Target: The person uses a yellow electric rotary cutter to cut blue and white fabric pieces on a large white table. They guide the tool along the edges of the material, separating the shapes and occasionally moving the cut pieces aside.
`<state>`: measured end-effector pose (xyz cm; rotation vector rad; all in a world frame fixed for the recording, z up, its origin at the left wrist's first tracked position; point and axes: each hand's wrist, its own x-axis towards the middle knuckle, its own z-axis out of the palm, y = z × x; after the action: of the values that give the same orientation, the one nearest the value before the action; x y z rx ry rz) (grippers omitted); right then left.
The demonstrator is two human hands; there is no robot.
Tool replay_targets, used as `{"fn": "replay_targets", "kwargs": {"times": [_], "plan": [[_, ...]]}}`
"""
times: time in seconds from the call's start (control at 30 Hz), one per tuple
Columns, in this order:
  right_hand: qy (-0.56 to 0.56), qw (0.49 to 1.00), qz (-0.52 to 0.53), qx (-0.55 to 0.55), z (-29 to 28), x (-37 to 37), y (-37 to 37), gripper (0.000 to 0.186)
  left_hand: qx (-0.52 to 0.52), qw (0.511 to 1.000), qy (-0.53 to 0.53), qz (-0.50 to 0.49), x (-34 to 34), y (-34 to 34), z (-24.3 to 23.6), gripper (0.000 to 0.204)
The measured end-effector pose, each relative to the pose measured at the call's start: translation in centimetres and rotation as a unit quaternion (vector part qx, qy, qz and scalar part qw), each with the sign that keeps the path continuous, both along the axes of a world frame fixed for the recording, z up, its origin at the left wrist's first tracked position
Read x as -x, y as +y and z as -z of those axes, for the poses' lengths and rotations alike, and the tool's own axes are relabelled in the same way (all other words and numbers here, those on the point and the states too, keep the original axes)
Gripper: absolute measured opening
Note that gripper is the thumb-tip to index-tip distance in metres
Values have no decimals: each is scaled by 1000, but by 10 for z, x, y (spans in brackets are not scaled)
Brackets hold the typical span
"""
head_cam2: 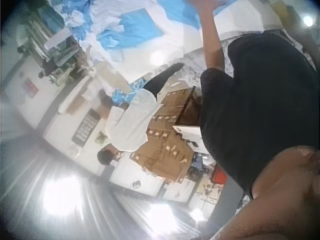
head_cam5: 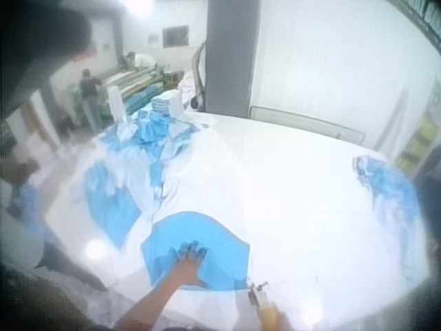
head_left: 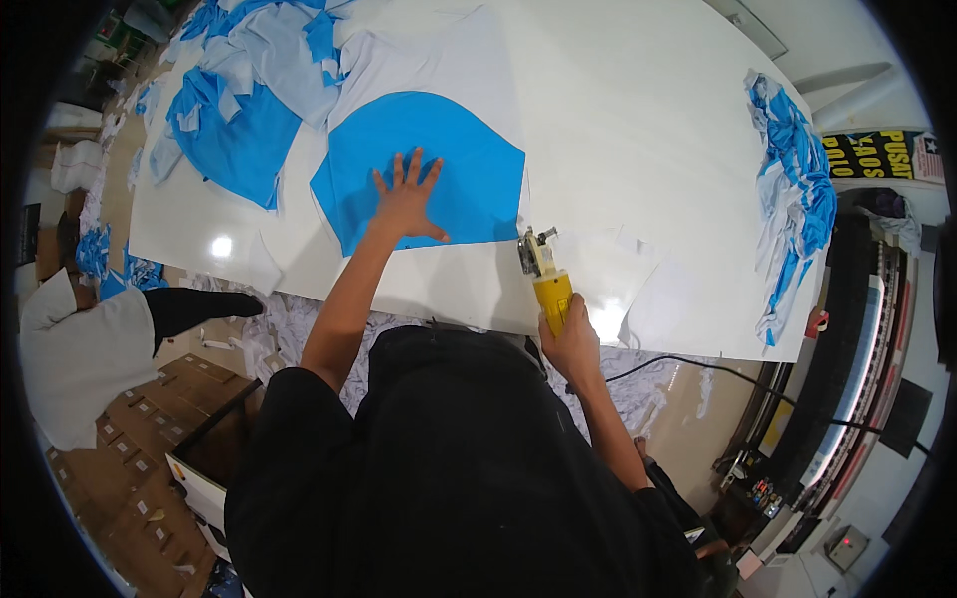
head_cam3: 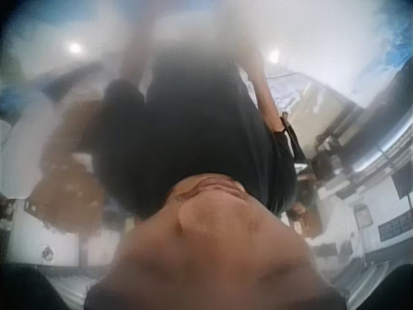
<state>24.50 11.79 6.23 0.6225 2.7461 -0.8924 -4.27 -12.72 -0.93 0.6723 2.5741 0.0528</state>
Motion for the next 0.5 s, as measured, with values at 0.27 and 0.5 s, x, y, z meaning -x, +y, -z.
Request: {"fn": "replay_targets", "kwargs": {"times": [0.27,0.5], "plan": [[-7,1000,14,4,-3,17,-14,53,-55,998,-8,-10,-5,-13,9,153],[-12,1000,4,-3,-5,30,-17,52,-60,998,-17,-11,-4,-13,7,153]]}}
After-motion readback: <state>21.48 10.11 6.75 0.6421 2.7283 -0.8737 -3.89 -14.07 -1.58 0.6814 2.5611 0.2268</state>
